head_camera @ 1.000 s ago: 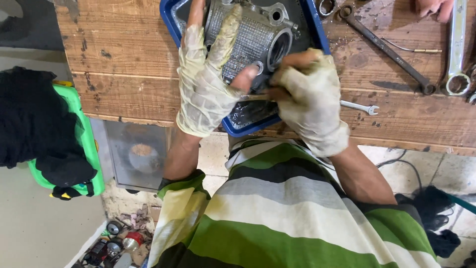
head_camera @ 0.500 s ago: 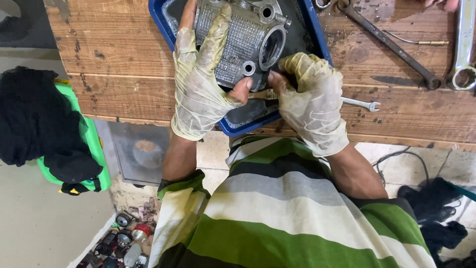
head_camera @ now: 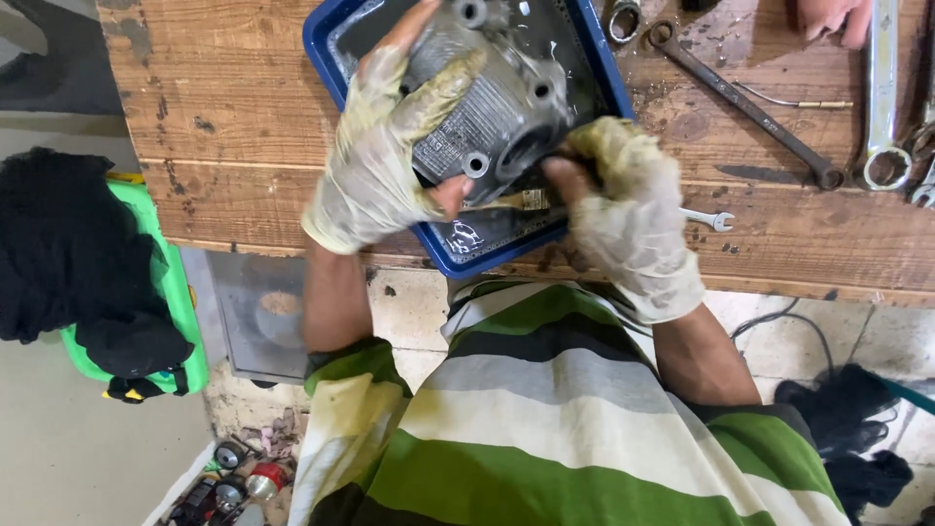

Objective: Cleaning the exterior of a motorcycle cylinder head using a brush and solvent in a tray.

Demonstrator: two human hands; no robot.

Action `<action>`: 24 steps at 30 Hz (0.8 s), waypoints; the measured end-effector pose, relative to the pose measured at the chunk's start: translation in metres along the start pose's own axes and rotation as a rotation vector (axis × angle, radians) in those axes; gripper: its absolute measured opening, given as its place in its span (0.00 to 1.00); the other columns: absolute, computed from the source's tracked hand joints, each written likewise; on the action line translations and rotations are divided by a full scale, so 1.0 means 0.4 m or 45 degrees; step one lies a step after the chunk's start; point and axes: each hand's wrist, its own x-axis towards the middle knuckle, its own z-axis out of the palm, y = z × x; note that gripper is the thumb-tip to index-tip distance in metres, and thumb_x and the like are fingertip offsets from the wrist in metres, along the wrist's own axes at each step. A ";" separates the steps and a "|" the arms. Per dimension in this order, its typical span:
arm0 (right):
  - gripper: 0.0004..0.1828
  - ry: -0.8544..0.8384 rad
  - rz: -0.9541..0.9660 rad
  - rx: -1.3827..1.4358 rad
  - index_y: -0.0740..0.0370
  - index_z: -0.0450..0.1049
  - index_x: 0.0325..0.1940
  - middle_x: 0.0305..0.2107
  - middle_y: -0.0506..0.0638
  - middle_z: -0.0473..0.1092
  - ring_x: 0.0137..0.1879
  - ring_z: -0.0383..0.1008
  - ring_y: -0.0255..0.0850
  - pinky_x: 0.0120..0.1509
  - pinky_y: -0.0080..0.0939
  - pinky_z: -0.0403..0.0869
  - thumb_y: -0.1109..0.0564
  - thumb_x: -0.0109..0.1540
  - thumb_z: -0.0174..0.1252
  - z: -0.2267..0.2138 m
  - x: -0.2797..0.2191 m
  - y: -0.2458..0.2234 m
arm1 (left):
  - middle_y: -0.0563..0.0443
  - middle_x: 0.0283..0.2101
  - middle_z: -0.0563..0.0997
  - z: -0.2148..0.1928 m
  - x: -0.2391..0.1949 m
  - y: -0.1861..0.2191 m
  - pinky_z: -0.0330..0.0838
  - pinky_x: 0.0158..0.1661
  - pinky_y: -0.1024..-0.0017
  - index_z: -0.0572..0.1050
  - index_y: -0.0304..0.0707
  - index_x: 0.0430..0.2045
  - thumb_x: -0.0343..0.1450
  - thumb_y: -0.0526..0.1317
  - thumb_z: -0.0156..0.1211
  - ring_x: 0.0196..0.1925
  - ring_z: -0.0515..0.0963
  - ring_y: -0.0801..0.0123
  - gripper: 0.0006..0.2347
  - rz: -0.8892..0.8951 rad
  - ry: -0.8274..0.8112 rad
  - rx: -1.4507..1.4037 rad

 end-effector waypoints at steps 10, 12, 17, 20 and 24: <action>0.05 0.069 -0.589 0.039 0.71 0.79 0.40 0.36 0.58 0.73 0.43 0.70 0.48 0.51 0.49 0.70 0.71 0.64 0.70 -0.019 0.080 -0.074 | 0.43 0.79 0.52 -0.001 0.006 0.046 0.61 0.83 0.44 0.54 0.48 0.77 0.66 0.77 0.60 0.83 0.60 0.46 0.49 -0.060 -0.066 0.182; 0.05 0.087 -0.628 -0.097 0.72 0.80 0.38 0.34 0.58 0.73 0.41 0.68 0.48 0.45 0.46 0.69 0.70 0.64 0.72 -0.025 0.087 -0.076 | 0.43 0.77 0.58 0.014 0.003 0.046 0.65 0.80 0.52 0.52 0.37 0.75 0.65 0.73 0.71 0.80 0.66 0.47 0.53 -0.131 -0.024 0.120; 0.10 0.027 -0.659 -0.055 0.68 0.82 0.37 0.32 0.56 0.79 0.42 0.75 0.46 0.51 0.49 0.73 0.69 0.63 0.79 -0.047 0.122 -0.040 | 0.39 0.78 0.56 0.041 -0.023 0.007 0.62 0.81 0.49 0.46 0.45 0.78 0.67 0.69 0.78 0.81 0.62 0.48 0.53 -0.157 -0.039 0.092; 0.10 0.050 -0.580 -0.135 0.67 0.82 0.40 0.38 0.55 0.70 0.43 0.70 0.47 0.47 0.48 0.69 0.59 0.65 0.76 -0.024 0.140 -0.085 | 0.31 0.70 0.61 0.050 -0.025 0.002 0.68 0.76 0.48 0.55 0.29 0.70 0.63 0.69 0.76 0.75 0.68 0.40 0.52 -0.105 0.080 0.156; 0.12 0.205 -0.549 -0.045 0.65 0.72 0.35 0.35 0.53 0.67 0.42 0.61 0.44 0.54 0.50 0.64 0.63 0.65 0.70 0.001 0.098 -0.046 | 0.37 0.74 0.58 0.057 -0.033 -0.003 0.62 0.79 0.49 0.51 0.37 0.74 0.56 0.63 0.91 0.79 0.63 0.46 0.59 -0.254 0.045 0.053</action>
